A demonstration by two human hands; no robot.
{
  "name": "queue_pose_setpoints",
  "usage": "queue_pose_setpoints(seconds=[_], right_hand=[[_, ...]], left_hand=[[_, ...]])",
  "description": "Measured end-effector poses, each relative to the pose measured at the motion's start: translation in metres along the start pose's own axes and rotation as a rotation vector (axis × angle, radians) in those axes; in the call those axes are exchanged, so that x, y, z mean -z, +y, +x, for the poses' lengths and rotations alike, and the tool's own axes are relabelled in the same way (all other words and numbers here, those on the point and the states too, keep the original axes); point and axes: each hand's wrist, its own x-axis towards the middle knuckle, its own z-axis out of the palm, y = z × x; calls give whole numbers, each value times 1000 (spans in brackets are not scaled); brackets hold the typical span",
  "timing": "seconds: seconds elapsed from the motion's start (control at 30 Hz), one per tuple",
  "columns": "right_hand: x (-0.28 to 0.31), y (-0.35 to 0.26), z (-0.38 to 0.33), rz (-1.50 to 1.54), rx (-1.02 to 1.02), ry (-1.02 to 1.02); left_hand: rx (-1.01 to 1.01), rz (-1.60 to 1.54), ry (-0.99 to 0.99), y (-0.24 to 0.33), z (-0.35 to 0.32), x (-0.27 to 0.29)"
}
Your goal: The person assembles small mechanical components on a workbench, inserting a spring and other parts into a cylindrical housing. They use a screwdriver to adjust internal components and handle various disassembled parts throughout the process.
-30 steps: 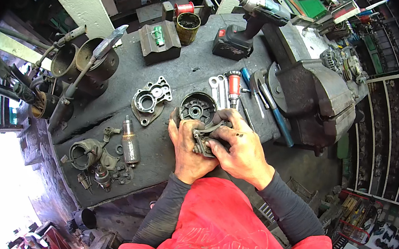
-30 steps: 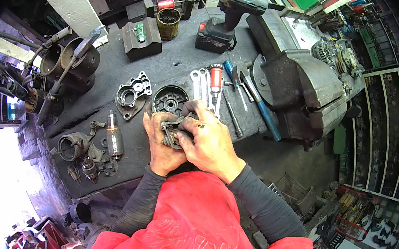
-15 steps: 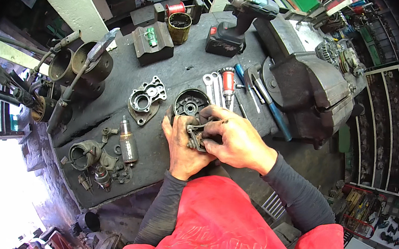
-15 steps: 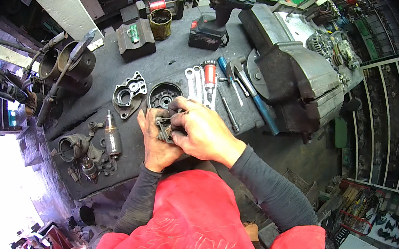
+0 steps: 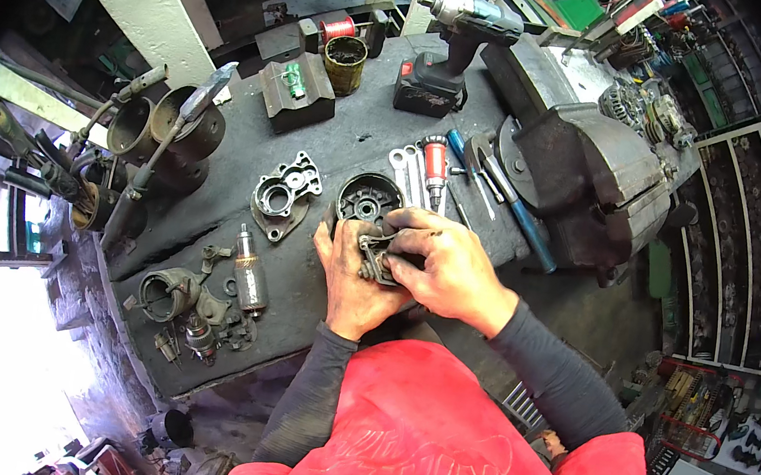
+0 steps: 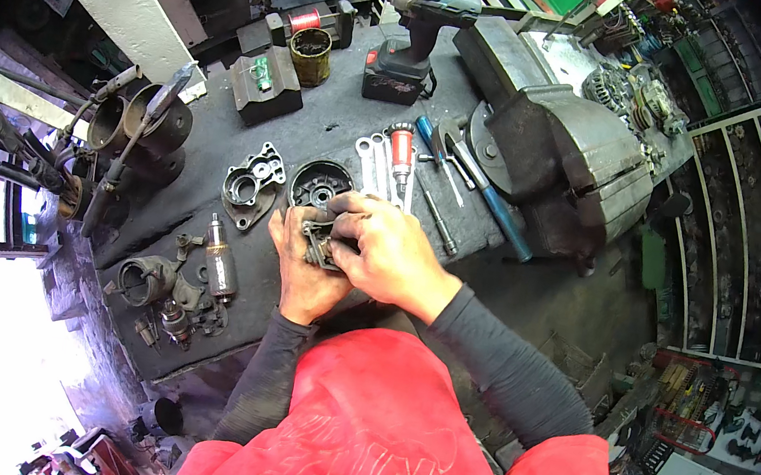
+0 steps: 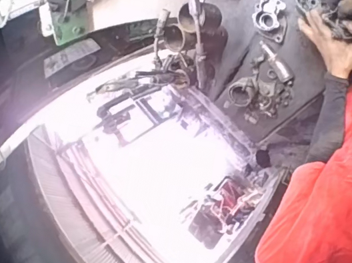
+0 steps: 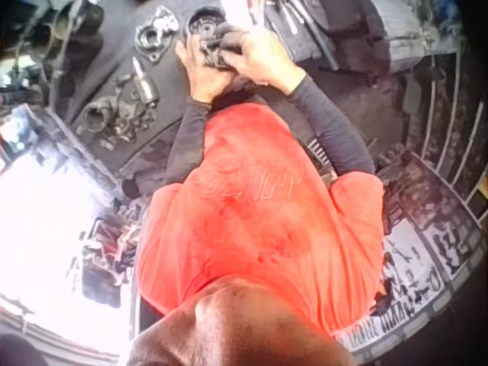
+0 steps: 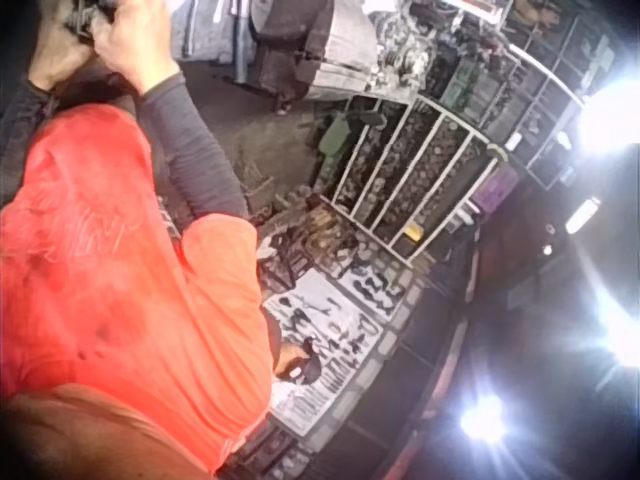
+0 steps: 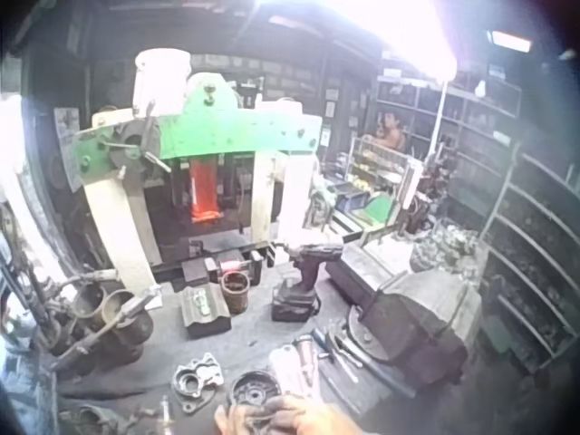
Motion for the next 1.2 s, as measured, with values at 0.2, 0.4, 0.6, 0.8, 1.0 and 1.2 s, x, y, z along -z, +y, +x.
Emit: queue_pose_setpoints(seconds=[0.2, 0.4, 0.6, 0.8, 1.0, 1.2], right_hand=[[-2, 2, -1, -8, -14, -4], [-1, 5, -2, -63, 31, -71], [0, 5, -3, -68, 51, -26], [-5, 6, -8, -48, -2, 59], [9, 12, -6, 101, -74, -100], [10, 8, -5, 238, -174, -72]], left_hand=[[-36, 28, 2, 0, 0, -1], [-6, 13, -36, 0, 0, 0], [-20, 16, -32, -1, -2, 0], [-42, 39, -32, -3, -2, -2], [0, 18, -39, -1, -1, -1], [38, 23, -52, -2, -2, -1]])
